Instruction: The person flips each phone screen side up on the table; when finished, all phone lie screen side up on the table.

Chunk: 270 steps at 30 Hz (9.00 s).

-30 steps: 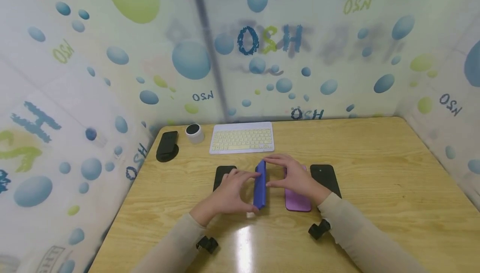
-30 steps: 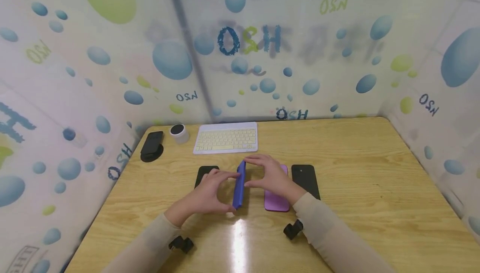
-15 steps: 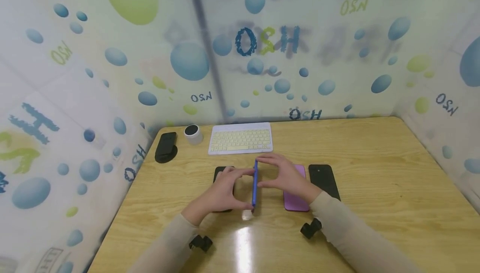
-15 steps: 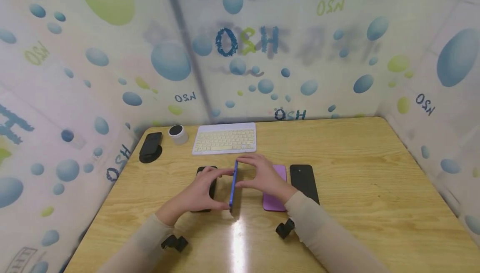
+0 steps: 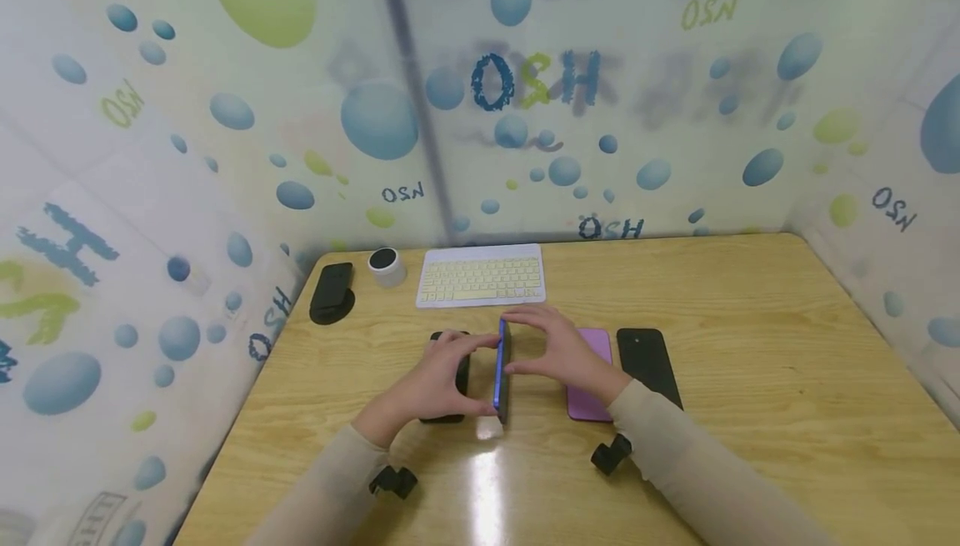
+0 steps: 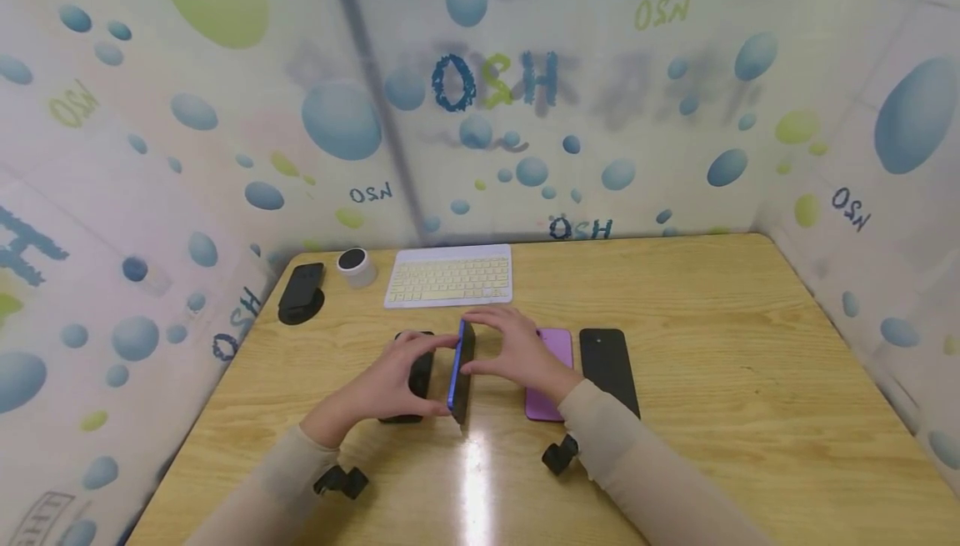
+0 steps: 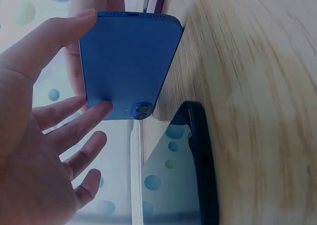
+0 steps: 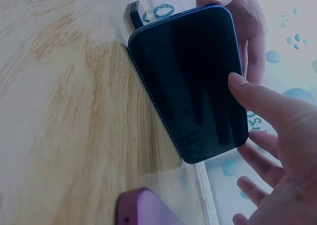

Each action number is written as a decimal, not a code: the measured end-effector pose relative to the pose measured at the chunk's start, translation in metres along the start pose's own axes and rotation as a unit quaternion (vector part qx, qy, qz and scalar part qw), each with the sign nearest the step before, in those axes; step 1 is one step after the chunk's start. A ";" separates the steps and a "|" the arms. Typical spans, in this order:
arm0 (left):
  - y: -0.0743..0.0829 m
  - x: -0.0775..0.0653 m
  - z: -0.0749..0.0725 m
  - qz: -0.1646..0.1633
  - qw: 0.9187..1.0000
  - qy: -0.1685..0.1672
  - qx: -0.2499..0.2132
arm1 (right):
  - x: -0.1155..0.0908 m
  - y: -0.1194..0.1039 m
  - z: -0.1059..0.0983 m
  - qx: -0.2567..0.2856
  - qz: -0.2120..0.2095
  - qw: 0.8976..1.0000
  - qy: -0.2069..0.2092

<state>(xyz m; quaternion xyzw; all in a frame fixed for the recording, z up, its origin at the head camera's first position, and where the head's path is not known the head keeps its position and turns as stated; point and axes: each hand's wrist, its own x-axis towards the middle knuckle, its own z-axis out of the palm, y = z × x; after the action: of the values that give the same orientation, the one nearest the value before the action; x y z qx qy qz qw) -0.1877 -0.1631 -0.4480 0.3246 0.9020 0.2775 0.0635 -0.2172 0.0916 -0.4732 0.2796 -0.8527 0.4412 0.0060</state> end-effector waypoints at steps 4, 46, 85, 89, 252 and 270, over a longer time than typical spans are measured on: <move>-0.003 -0.002 -0.001 -0.001 1.000 -0.005 -0.008 | 0.000 0.001 0.001 0.005 0.011 1.000 -0.009; -0.009 0.003 0.020 -0.046 0.997 -0.012 0.061 | -0.008 0.030 -0.015 -0.104 0.068 0.989 -0.084; 0.015 0.028 0.034 -0.023 0.995 -0.007 0.102 | -0.041 0.057 -0.056 -0.128 0.035 0.990 -0.045; 0.021 0.039 0.043 -0.012 0.993 -0.024 0.115 | -0.051 0.065 -0.067 -0.134 0.034 0.989 -0.046; 0.073 0.070 0.062 -0.023 0.999 -0.043 0.001 | -0.067 0.037 -0.083 -0.089 0.050 0.994 0.031; 0.062 0.059 0.044 -0.015 0.999 -0.043 0.009 | -0.059 0.036 -0.069 -0.091 0.030 0.995 0.017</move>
<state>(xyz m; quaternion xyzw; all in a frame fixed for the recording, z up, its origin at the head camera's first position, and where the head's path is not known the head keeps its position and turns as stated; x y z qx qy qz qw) -0.1866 -0.0668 -0.4473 0.3236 0.9055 0.2540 0.1037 -0.2010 0.1878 -0.4731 0.2448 -0.8971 0.3664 0.0330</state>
